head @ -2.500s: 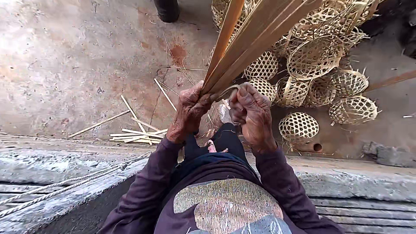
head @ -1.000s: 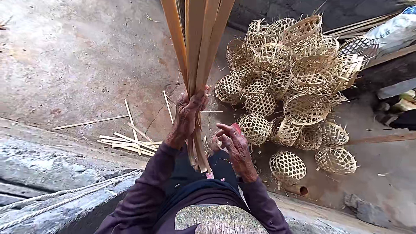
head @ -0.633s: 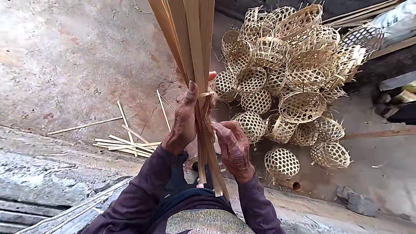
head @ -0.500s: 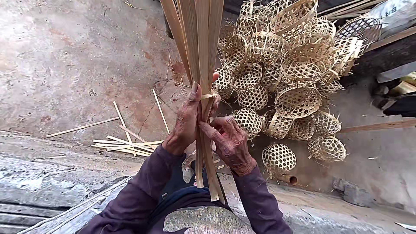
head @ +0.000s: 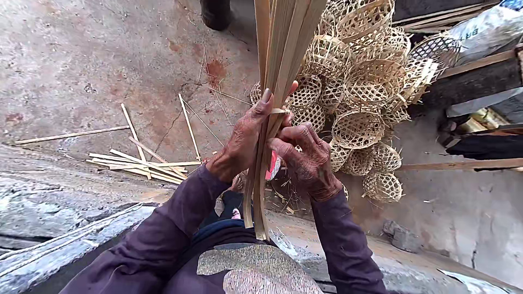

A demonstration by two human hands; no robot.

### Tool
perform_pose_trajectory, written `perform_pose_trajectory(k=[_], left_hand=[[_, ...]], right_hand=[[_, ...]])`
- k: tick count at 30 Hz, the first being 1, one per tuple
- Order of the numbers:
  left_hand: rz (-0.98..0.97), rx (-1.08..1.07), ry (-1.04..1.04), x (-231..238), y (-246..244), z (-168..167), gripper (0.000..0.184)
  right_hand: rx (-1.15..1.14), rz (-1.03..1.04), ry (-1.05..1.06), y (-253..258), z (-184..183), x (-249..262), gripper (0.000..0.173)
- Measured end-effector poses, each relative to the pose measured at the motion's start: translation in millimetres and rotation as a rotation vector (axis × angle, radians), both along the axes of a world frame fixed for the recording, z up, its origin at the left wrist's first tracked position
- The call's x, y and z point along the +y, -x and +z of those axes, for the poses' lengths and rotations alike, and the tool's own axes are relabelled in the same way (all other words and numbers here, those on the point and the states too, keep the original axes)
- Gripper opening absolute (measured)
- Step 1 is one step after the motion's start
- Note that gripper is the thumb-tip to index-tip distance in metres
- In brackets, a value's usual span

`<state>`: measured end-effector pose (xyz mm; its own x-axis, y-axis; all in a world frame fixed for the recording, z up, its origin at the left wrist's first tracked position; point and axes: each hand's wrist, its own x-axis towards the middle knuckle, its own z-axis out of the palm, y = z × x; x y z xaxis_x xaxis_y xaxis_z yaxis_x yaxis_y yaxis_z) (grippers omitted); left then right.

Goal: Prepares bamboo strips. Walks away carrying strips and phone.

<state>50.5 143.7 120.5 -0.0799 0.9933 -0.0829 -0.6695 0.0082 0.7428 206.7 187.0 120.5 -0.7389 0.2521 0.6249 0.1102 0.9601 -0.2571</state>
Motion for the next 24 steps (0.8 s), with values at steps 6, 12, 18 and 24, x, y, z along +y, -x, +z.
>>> perform_pose_trajectory(k=[6, 12, 18, 24], left_hand=[[0.071, -0.039, 0.063, -4.6, 10.4, 0.7, 0.051], [0.035, -0.105, 0.009, -14.3, 6.5, 5.8, 0.048], [0.032, -0.097, -0.065, -22.7, 7.0, 10.8, 0.046], [-0.002, -0.193, -0.048, -35.8, 6.8, 16.5, 0.05]], right_hand=[[-0.097, 0.074, -0.107, -2.3, -5.5, -8.2, 0.017], [-0.048, 0.227, -0.17, 3.1, 0.5, -3.7, 0.01], [-0.155, 0.31, -0.266, 5.2, 28.8, -6.3, 0.012], [-0.208, 0.401, -0.26, 23.8, 54.0, -11.9, 0.012]])
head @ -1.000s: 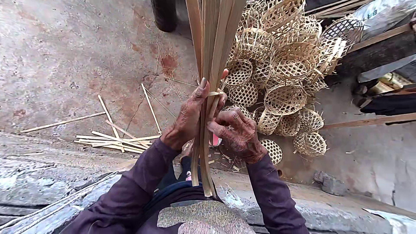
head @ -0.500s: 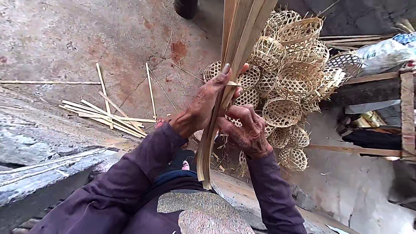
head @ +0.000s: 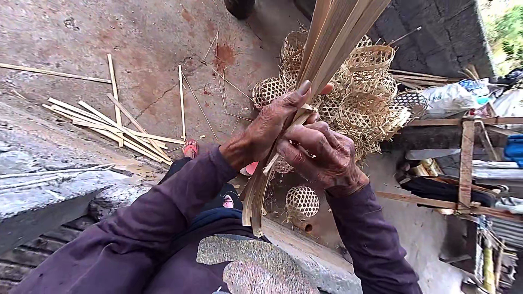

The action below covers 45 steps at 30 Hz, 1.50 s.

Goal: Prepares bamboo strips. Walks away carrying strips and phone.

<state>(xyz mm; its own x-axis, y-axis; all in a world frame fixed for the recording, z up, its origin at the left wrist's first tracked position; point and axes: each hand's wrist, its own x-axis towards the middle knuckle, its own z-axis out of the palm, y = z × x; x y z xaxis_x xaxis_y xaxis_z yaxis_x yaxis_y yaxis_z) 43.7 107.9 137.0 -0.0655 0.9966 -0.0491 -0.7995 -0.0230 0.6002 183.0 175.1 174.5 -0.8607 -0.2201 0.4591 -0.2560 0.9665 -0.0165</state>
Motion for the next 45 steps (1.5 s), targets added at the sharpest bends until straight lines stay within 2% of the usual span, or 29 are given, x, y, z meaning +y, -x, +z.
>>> perform_pose_trajectory(k=[3, 8, 13, 18, 21, 26, 37, 45], left_hand=[[0.014, -0.02, -0.045, -2.5, 4.2, -2.2, 0.051], [0.081, 0.054, -0.07, -9.6, 11.5, -9.6, 0.048], [0.205, 0.073, -0.031, -15.4, 11.6, -13.7, 0.053], [0.267, 0.232, -0.006, -35.0, 7.2, -27.7, 0.063], [0.27, 0.289, -0.034, -51.9, 2.6, -38.6, 0.062], [0.289, 0.28, 0.0, -49.3, -2.6, -37.9, 0.061], [0.333, 0.325, -0.013, -43.2, -17.2, -36.8, 0.056], [0.393, 0.588, -0.051, -38.7, -19.6, -49.8, 0.058]], right_hand=[[-0.02, 0.022, 0.045, 8.8, 1.9, 0.6, 0.013], [0.016, -0.036, 0.36, 15.2, -10.3, -4.0, 0.009], [0.113, -0.304, 0.696, 17.8, -33.6, -26.5, 0.026], [0.153, -0.604, 0.902, 21.4, -45.5, -46.7, 0.018], [0.11, -0.668, 0.929, 23.2, -46.8, -51.1, 0.017], [0.095, -0.635, 1.013, 20.4, -46.2, -51.5, 0.016], [0.233, -0.726, 1.044, 25.9, -52.1, -62.7, 0.02], [0.412, -0.756, 0.754, 46.4, -70.3, -67.3, 0.019]])
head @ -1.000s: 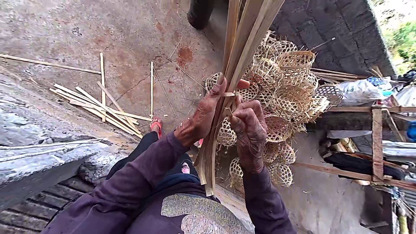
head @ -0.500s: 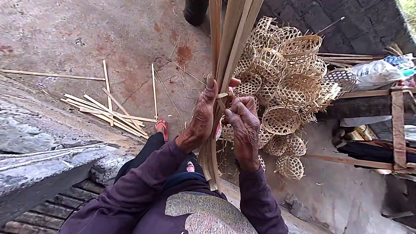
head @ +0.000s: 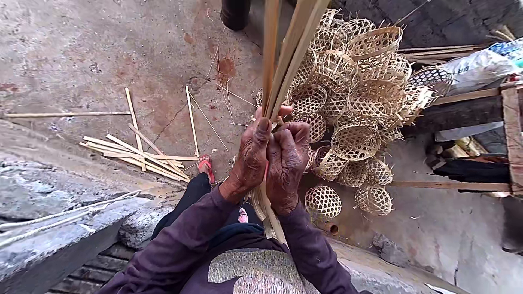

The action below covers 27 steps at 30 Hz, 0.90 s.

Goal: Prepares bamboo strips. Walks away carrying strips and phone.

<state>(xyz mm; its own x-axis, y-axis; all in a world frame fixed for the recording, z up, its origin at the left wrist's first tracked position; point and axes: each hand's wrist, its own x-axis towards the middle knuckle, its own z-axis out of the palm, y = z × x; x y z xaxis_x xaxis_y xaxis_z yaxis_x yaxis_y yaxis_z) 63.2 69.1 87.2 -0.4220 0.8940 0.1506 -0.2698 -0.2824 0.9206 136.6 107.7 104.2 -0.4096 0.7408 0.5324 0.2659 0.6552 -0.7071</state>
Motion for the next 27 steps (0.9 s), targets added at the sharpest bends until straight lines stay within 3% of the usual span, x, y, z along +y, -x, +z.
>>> perform_pose_trajectory(k=[3, 6, 8, 11, 13, 15, 17, 20, 23, 27], left_hand=[[0.032, -0.007, -0.021, 10.7, 9.5, -8.7, 0.051], [0.133, -0.096, -0.085, 23.1, 21.9, -18.8, 0.048], [0.231, -0.134, -0.098, 27.9, 41.8, -23.8, 0.045], [0.321, -0.219, -0.111, 36.8, 68.3, -26.1, 0.049], [0.348, -0.295, -0.043, 41.2, 54.3, -13.7, 0.047], [0.319, -0.306, 0.064, 42.0, 27.1, -2.1, 0.046], [0.214, -0.143, 0.181, 35.7, 9.2, -17.2, 0.045], [0.01, 0.274, 0.339, 2.6, 13.3, -47.9, 0.045], [-0.213, 0.49, 0.48, -70.7, 40.5, -83.3, 0.031], [0.102, 0.618, 0.759, -203.0, 55.8, -114.4, 0.025]], right_hand=[[0.032, -0.046, 0.0, 12.9, -7.3, 2.1, 0.014], [0.086, 0.035, 0.104, 7.4, -11.3, 8.1, 0.015], [0.052, 0.112, 0.118, -9.2, -11.8, 12.5, 0.033], [-0.245, 0.222, 0.122, -37.7, -27.6, 12.7, 0.072], [-0.377, 0.251, 0.19, -52.3, -41.6, 0.1, 0.079], [-0.352, 0.23, 0.328, -62.0, -50.2, -16.4, 0.077], [-0.319, 0.145, 0.486, -77.4, -63.4, -26.1, 0.072], [-0.525, -0.073, 0.573, -112.6, -91.9, -21.1, 0.07], [-0.767, -0.142, 0.567, -163.5, -124.4, -10.2, 0.075], [-0.95, -0.134, 0.586, -218.6, -147.0, -16.0, 0.072]])
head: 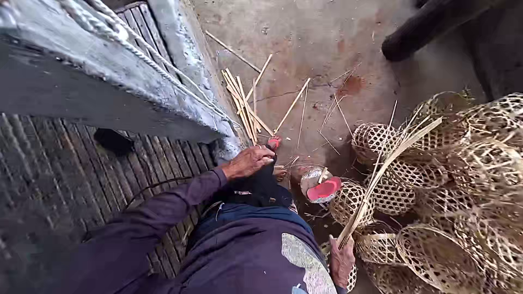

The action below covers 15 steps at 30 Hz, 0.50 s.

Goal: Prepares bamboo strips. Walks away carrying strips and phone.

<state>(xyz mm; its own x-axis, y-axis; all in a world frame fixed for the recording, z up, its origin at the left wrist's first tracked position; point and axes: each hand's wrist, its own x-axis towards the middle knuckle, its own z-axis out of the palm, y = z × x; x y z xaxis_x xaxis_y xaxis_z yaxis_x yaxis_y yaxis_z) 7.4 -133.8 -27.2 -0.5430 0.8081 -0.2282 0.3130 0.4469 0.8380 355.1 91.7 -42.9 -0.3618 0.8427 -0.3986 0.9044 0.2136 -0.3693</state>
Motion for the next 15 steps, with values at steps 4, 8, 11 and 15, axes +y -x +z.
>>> perform_pose_trajectory(k=[4, 8, 11, 15], left_hand=[[0.548, -0.072, 0.115, -106.2, -9.8, -17.9, 0.028], [1.099, -0.04, 0.18, -193.4, -7.4, -41.5, 0.033], [1.492, -0.004, 0.255, -248.5, 4.5, -46.8, 0.035], [1.599, -0.118, 0.734, -307.3, 2.0, -32.7, 0.044]], right_hand=[[-0.423, -0.013, 0.4, 87.8, 94.9, -34.2, 0.065], [-0.243, 0.039, 0.299, 40.4, 36.9, -35.6, 0.064], [-0.134, 0.072, 0.24, 6.4, -14.4, -28.7, 0.069], [-0.043, 0.058, 0.183, -9.5, -54.3, -26.7, 0.069]])
